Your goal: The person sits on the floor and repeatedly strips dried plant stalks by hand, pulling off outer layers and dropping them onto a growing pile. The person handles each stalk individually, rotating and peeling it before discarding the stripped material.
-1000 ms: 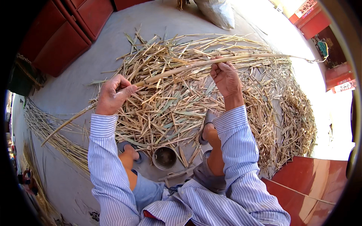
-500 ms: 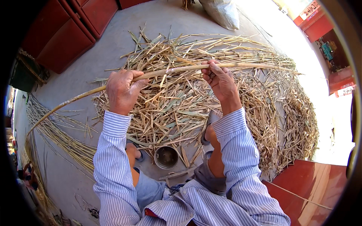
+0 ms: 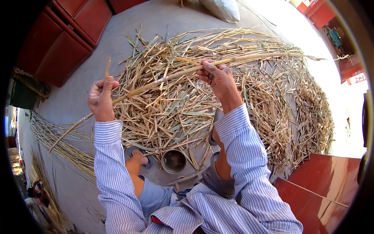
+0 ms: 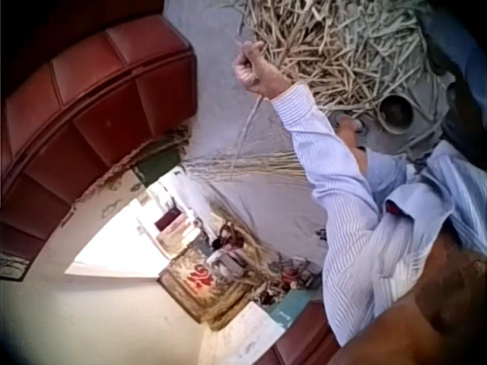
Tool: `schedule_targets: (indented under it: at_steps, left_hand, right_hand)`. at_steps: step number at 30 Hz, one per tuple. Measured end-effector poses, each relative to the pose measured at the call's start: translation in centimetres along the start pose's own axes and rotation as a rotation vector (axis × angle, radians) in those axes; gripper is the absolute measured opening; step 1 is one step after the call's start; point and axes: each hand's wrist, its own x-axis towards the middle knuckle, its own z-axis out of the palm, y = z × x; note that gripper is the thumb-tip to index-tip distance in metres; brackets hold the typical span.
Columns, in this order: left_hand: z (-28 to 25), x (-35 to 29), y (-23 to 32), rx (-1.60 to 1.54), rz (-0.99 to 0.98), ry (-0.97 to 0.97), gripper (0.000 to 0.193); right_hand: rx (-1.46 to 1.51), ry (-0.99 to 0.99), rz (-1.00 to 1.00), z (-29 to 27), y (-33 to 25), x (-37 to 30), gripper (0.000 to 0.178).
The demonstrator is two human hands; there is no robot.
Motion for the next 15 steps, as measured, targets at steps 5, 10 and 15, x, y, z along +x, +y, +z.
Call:
schedule_targets:
  at_steps: [5,10,15]
  left_hand:
    - [-1.1,1.2,0.3,0.588,0.281,-0.051,0.031]
    - [2.1,-1.5,3.0,0.769,0.644,-0.462,0.027]
    - [-1.8,-0.4,0.9,0.941,0.461,-0.547,0.020]
  right_hand:
    - [0.045,-0.055,-0.019,-0.7,-0.1,0.1,0.022]
    - [0.025,-0.082,-0.011,0.5,0.8,-0.3,0.023]
    - [0.047,0.023,-0.020,0.9,0.2,-0.4,0.023]
